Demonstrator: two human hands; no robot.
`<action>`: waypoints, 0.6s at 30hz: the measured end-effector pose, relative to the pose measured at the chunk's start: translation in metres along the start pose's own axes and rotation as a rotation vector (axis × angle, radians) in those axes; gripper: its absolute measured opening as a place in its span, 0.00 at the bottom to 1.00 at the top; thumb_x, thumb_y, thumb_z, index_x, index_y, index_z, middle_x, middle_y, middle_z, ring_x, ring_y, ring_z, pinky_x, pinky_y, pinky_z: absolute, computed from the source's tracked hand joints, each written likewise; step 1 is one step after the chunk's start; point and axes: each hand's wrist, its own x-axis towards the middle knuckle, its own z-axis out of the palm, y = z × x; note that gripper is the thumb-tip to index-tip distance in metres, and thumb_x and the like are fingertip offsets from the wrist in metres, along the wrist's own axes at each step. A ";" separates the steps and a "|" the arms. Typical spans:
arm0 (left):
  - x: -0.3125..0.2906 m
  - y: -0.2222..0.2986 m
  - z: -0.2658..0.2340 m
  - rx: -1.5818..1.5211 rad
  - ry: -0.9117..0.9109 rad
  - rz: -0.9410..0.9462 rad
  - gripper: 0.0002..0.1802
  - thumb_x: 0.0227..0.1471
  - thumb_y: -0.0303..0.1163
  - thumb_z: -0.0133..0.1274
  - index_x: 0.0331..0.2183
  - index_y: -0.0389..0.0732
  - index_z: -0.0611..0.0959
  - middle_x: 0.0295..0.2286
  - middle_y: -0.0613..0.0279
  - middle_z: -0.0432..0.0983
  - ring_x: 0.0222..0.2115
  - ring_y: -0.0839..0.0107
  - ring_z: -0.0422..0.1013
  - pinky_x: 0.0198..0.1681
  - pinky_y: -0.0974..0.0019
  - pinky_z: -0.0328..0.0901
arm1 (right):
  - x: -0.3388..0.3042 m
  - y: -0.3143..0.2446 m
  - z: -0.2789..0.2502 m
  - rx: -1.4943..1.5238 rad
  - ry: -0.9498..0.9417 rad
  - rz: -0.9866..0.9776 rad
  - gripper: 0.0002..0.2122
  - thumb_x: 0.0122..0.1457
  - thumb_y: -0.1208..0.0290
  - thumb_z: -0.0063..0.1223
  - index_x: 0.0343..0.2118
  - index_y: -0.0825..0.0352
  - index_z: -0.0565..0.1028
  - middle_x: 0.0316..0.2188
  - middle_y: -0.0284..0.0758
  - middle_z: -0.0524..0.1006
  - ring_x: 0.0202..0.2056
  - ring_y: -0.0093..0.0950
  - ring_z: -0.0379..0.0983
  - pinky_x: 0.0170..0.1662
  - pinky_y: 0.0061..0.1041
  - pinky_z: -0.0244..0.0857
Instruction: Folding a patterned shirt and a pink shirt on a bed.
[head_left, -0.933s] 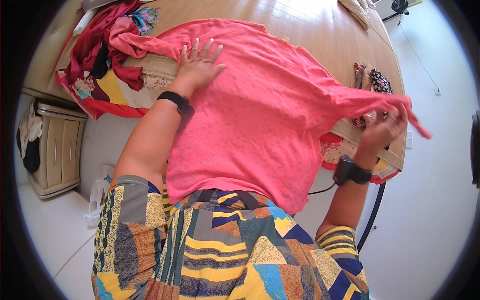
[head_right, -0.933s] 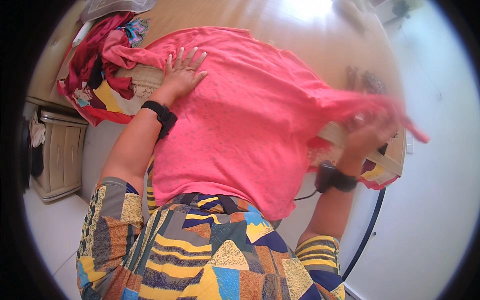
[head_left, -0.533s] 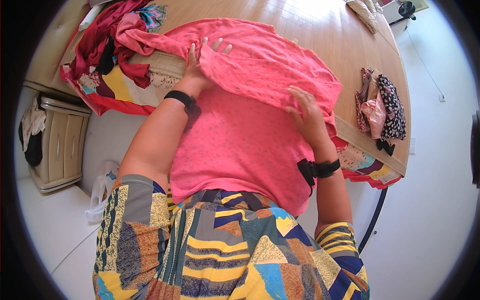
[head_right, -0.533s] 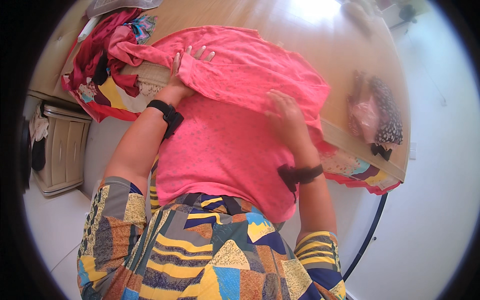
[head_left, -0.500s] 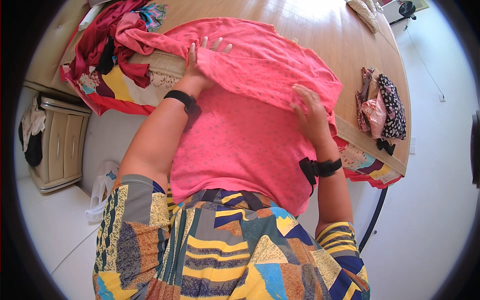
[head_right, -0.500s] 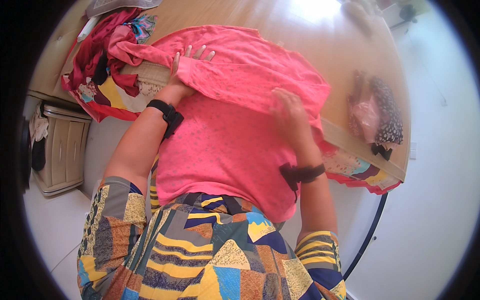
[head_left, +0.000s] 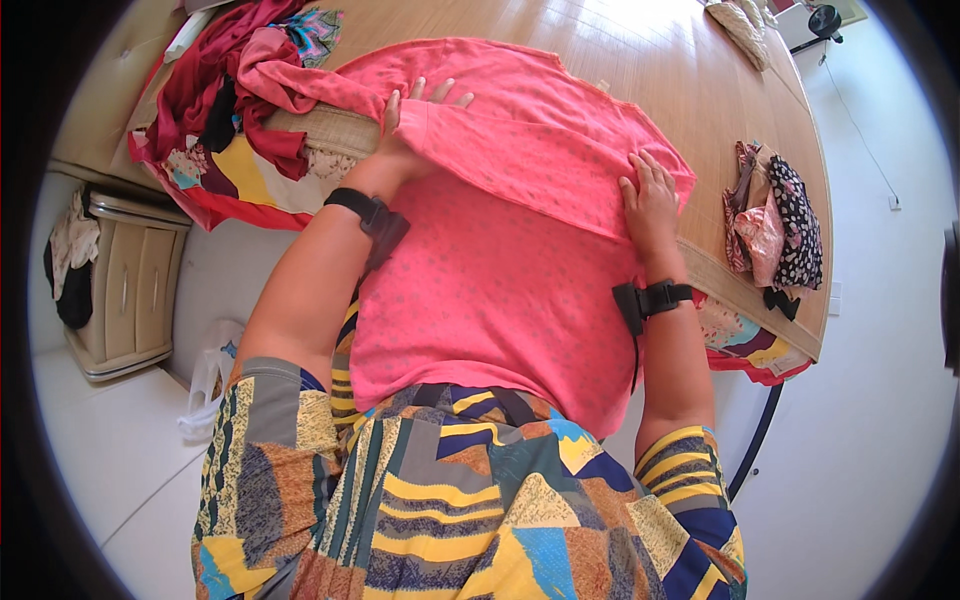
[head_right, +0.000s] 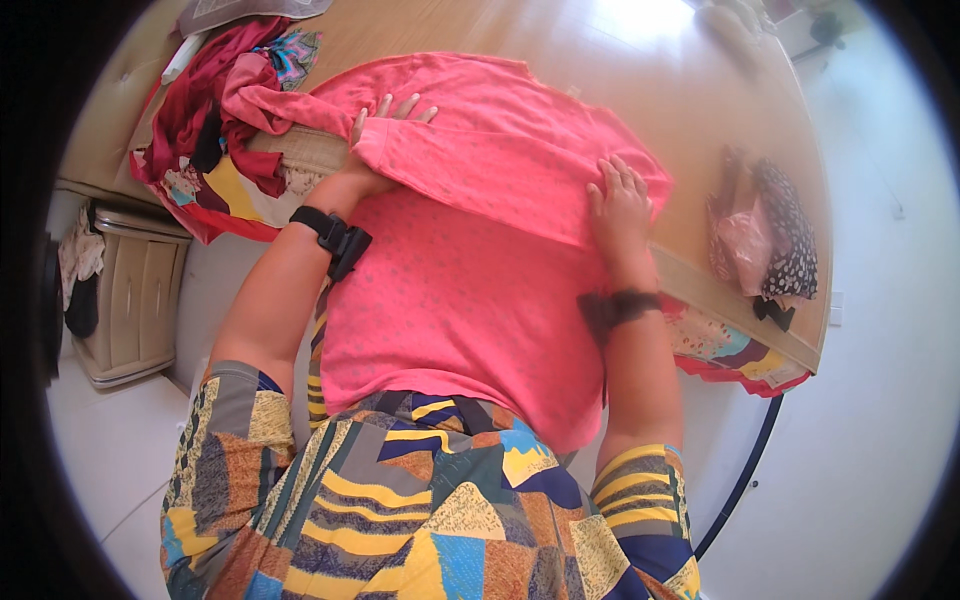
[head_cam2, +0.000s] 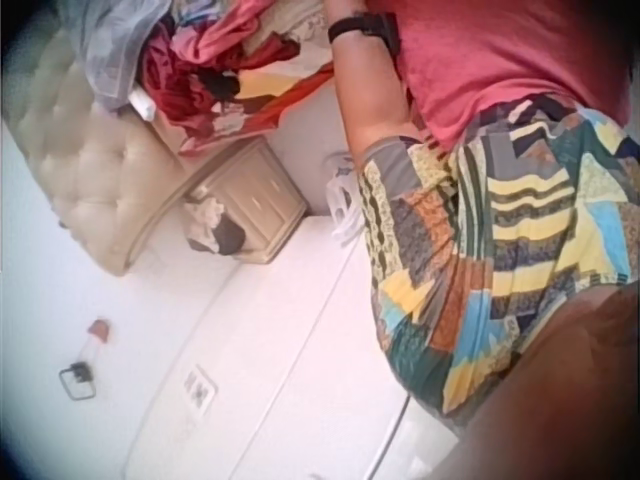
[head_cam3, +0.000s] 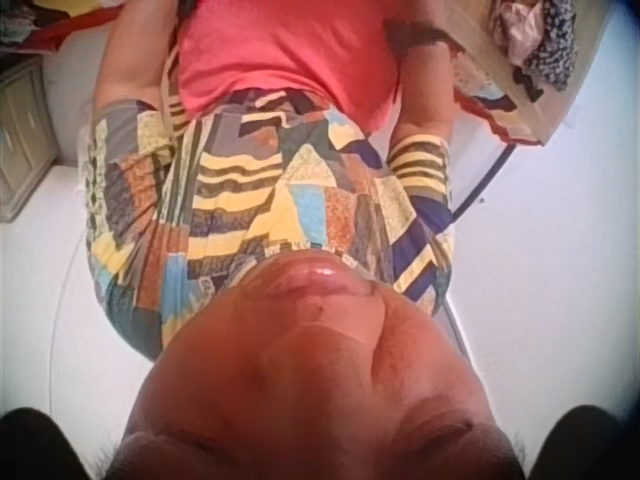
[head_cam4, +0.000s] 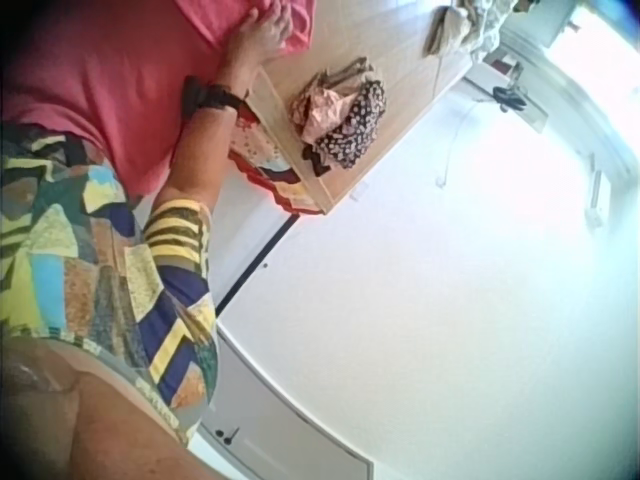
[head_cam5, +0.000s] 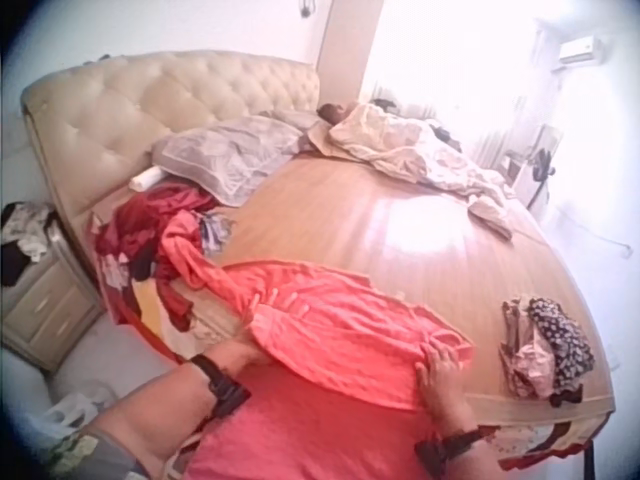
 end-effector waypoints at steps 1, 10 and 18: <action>-0.001 -0.002 -0.001 -0.025 -0.008 0.017 0.40 0.53 0.64 0.38 0.65 0.65 0.56 0.67 0.63 0.44 0.67 0.48 0.40 0.64 0.34 0.35 | 0.001 0.003 0.000 0.045 0.014 0.008 0.18 0.60 0.65 0.50 0.52 0.61 0.72 0.55 0.38 0.71 0.57 0.41 0.64 0.57 0.40 0.60; -0.013 -0.054 -0.056 -1.213 -0.452 0.000 0.65 0.36 0.48 0.71 0.65 0.35 0.51 0.63 0.47 0.53 0.64 0.57 0.50 0.65 0.64 0.47 | 0.008 0.040 -0.026 0.094 -0.074 0.086 0.11 0.56 0.76 0.51 0.43 0.64 0.75 0.43 0.40 0.75 0.48 0.42 0.70 0.51 0.38 0.64; -0.007 -0.020 -0.054 -0.873 -0.049 -0.048 0.33 0.45 0.39 0.64 0.53 0.40 0.76 0.49 0.54 0.74 0.52 0.64 0.68 0.57 0.62 0.59 | 0.009 0.042 -0.021 0.093 -0.020 0.102 0.08 0.51 0.79 0.57 0.35 0.65 0.74 0.37 0.41 0.75 0.44 0.42 0.70 0.48 0.39 0.65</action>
